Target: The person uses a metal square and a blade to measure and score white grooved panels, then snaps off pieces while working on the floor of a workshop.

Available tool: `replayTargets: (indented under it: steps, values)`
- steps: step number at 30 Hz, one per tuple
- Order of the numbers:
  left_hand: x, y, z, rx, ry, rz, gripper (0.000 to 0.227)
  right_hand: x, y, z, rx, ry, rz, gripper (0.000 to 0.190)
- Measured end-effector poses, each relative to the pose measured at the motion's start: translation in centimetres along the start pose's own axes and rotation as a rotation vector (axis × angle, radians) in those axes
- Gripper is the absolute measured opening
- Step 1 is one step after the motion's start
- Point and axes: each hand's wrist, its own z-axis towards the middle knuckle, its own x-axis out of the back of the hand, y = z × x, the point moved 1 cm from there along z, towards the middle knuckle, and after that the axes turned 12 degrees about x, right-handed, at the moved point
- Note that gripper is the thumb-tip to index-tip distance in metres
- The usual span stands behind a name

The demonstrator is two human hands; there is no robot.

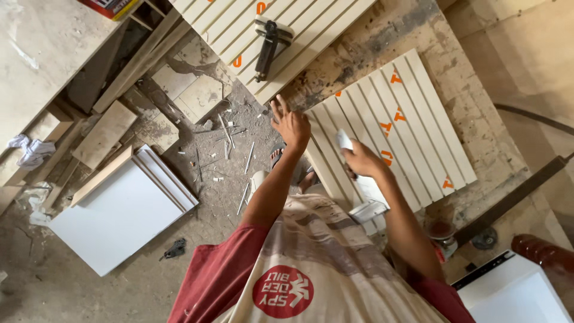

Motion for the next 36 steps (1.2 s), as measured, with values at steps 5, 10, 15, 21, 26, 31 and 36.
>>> replayTargets:
  steps: [5, 10, 15, 21, 26, 31, 36]
  values:
    - [0.2, 1.8, -3.2, 0.274, -0.020, -0.058, 0.022, 1.0, 1.5, 3.2, 0.169, -0.002, -0.007, 0.039]
    - [-5.1, 1.7, -0.9, 0.587, 0.005, -0.272, 0.029, 2.0, 3.3, 1.8, 0.201, 0.005, 0.038, 0.037]
    - [-9.8, -0.4, 2.8, 0.660, -0.044, -0.324, 0.045, 2.3, 6.7, 0.7, 0.169, 0.141, 0.238, 0.036]
    - [-4.0, 0.6, 0.2, 0.446, 0.034, -0.108, 0.029, 1.7, 11.7, 0.6, 0.166, 0.197, 0.338, 0.039]
    - [-0.3, -0.1, -2.0, 0.080, 0.060, 0.043, 0.020, 2.5, 9.0, -0.5, 0.148, 0.197, 0.287, 0.028]
    - [2.3, -6.0, -0.7, 0.101, 0.039, -0.368, 0.029, 2.6, 3.7, -1.2, 0.111, 0.126, 0.122, 0.031]
    - [6.8, -7.7, -5.1, -0.340, -0.015, -0.387, 0.041, -1.2, -0.1, 0.0, 0.293, -0.119, -0.555, 0.037]
